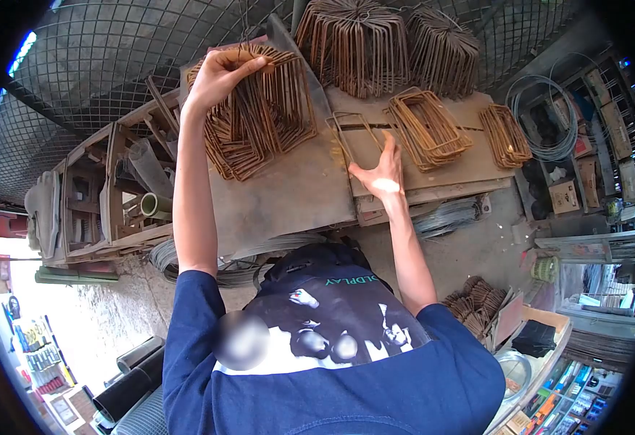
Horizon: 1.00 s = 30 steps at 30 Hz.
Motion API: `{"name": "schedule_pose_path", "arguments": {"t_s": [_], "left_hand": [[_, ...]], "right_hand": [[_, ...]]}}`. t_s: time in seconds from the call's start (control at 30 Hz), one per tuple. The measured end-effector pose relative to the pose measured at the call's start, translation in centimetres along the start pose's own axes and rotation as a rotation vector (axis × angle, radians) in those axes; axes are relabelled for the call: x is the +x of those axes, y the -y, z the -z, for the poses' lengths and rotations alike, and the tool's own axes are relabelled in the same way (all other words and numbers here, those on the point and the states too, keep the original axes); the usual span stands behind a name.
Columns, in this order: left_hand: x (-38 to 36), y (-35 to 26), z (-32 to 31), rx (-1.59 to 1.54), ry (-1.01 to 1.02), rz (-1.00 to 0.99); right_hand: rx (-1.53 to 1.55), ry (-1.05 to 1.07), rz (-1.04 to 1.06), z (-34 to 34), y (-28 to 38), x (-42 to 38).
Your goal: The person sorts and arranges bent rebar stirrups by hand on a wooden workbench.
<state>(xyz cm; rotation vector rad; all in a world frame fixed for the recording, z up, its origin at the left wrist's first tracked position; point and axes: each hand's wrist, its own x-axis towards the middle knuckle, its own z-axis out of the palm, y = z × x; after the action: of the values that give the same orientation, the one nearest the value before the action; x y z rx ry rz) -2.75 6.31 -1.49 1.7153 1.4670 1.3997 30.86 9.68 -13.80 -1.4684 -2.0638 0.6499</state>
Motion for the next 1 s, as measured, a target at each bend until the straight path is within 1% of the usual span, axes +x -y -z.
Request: {"name": "schedule_pose_path", "arguments": {"t_s": [0.07, 0.13, 0.27, 0.33, 0.37, 0.43, 0.47, 0.53, 0.57, 0.63, 0.67, 0.73, 0.77, 0.83, 0.87, 0.9, 0.97, 1.0], "left_hand": [[0.1, 0.3, 0.0, 0.009, -0.001, -0.016], [0.1, 0.2, 0.0, 0.019, -0.002, -0.031], [0.0, 0.2, -0.1, 0.004, -0.016, -0.014], [0.1, 0.1, -0.1, 0.011, -0.018, -0.020], [0.1, 0.1, -0.1, 0.004, -0.017, -0.018], [0.0, 0.3, -0.1, -0.003, -0.018, -0.016], [0.1, 0.4, 0.0, 0.007, -0.014, -0.029], [0.0, 0.4, 0.0, 0.017, -0.007, -0.038], [0.0, 0.4, 0.0, 0.012, -0.011, -0.027], [0.1, 0.2, -0.1, 0.006, -0.013, -0.019], [0.1, 0.1, -0.1, 0.008, -0.017, -0.025], [0.0, 0.1, -0.1, 0.008, -0.016, -0.027], [0.0, 0.0, -0.1, -0.001, -0.010, -0.043], [0.0, 0.0, 0.0, -0.013, 0.000, -0.064], [0.0, -0.1, 0.0, 0.004, -0.006, -0.030], [0.0, -0.2, -0.1, 0.020, -0.010, 0.003], [0.0, -0.2, -0.2, -0.024, 0.000, 0.006], [0.0, -0.1, -0.2, -0.060, 0.005, 0.019]], "right_hand": [[0.021, -0.023, 0.034, 0.2, 0.0, 0.0], [0.121, -0.146, 0.213, 0.3, 0.1, -0.2], [0.092, -0.107, 0.216, -0.7, -1.1, -0.1], [-0.029, -0.056, 0.254, -1.2, -1.8, 0.3], [-0.029, -0.057, 0.258, -1.3, -2.0, 0.4], [-0.001, -0.073, 0.179, -0.8, -1.4, 0.3], [-0.001, -0.074, 0.182, -0.4, -1.0, 0.3], [-0.133, 0.058, -0.034, 0.5, -0.4, 0.2], [-0.133, 0.057, -0.035, 0.5, -0.5, 0.2], [-0.185, 0.161, -0.094, 0.6, -1.0, 0.7], [-0.185, 0.158, -0.093, 0.6, -1.1, 1.0], [0.011, 0.206, -0.078, 0.7, -1.3, 1.4], [0.011, 0.204, -0.082, 0.6, -1.3, 1.6], [-0.104, 0.137, -0.064, 0.4, -1.1, 1.9], [-0.164, 0.120, -0.047, 0.2, -0.7, 1.8], [-0.189, 0.131, -0.074, 0.1, -0.2, 1.5], [-0.195, 0.109, -0.043, -0.6, 0.0, 1.1], [-0.155, 0.139, -0.072, -0.6, 0.3, 1.1]]}}
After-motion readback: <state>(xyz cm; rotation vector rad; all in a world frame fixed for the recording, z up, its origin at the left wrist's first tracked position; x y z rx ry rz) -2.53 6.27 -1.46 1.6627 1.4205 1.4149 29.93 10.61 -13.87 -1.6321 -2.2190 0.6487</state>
